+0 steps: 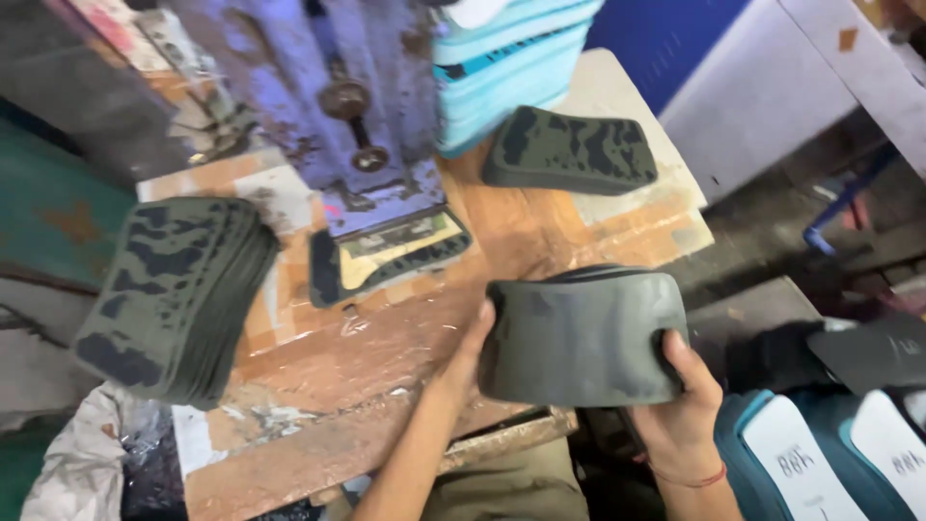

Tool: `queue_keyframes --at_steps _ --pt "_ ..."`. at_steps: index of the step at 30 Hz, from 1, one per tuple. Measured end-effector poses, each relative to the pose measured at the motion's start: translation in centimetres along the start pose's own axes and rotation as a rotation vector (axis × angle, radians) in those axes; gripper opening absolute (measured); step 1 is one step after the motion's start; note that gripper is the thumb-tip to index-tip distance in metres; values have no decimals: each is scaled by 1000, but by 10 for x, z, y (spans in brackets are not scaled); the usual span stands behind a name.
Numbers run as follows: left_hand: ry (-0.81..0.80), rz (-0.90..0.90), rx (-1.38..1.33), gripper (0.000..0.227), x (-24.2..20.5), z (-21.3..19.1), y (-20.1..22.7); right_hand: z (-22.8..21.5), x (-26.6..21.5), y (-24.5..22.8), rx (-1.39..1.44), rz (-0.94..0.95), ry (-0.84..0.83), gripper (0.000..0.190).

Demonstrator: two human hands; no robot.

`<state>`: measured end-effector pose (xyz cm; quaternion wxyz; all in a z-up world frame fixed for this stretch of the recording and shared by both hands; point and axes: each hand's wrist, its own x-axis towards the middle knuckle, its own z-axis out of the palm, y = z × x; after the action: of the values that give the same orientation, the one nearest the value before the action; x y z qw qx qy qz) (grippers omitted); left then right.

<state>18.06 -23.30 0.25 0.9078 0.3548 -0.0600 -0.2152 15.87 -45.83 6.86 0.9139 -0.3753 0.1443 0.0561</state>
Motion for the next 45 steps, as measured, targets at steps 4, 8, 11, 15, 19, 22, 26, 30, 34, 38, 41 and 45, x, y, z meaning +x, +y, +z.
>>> queue_keyframes --at_steps 4,8,11,15,19,22,26,30,34,38,41,45 --pt "-127 132 164 102 -37 -3 21 -56 20 12 29 -4 -49 53" --pt "129 47 438 109 -79 -17 20 -32 0 -5 -194 -26 -166 62" --pt "222 103 428 111 -96 -12 19 18 -11 -22 -664 -96 -295 69" --pt "584 136 488 105 -105 32 44 56 -14 -20 -1626 -650 -346 74" --pt "616 216 587 105 -124 46 40 62 -23 -17 -1518 -737 -379 84" --pt "550 222 374 104 -134 64 45 62 -12 11 -1330 -573 -867 92" --pt "471 304 263 98 -148 82 53 78 -20 56 -561 -128 -770 107" --pt "357 334 166 106 -154 74 53 17 -82 94 -159 103 -726 110" --pt "234 312 339 110 -161 86 73 -14 -66 105 -247 137 -785 111" --pt "450 270 642 97 -175 67 78 5 -36 83 -344 174 -744 111" --pt "472 242 600 88 -174 39 79 -8 -5 71 -395 127 -669 111" --pt "722 -207 625 97 -150 26 79 -28 -12 56 -474 115 -593 112"
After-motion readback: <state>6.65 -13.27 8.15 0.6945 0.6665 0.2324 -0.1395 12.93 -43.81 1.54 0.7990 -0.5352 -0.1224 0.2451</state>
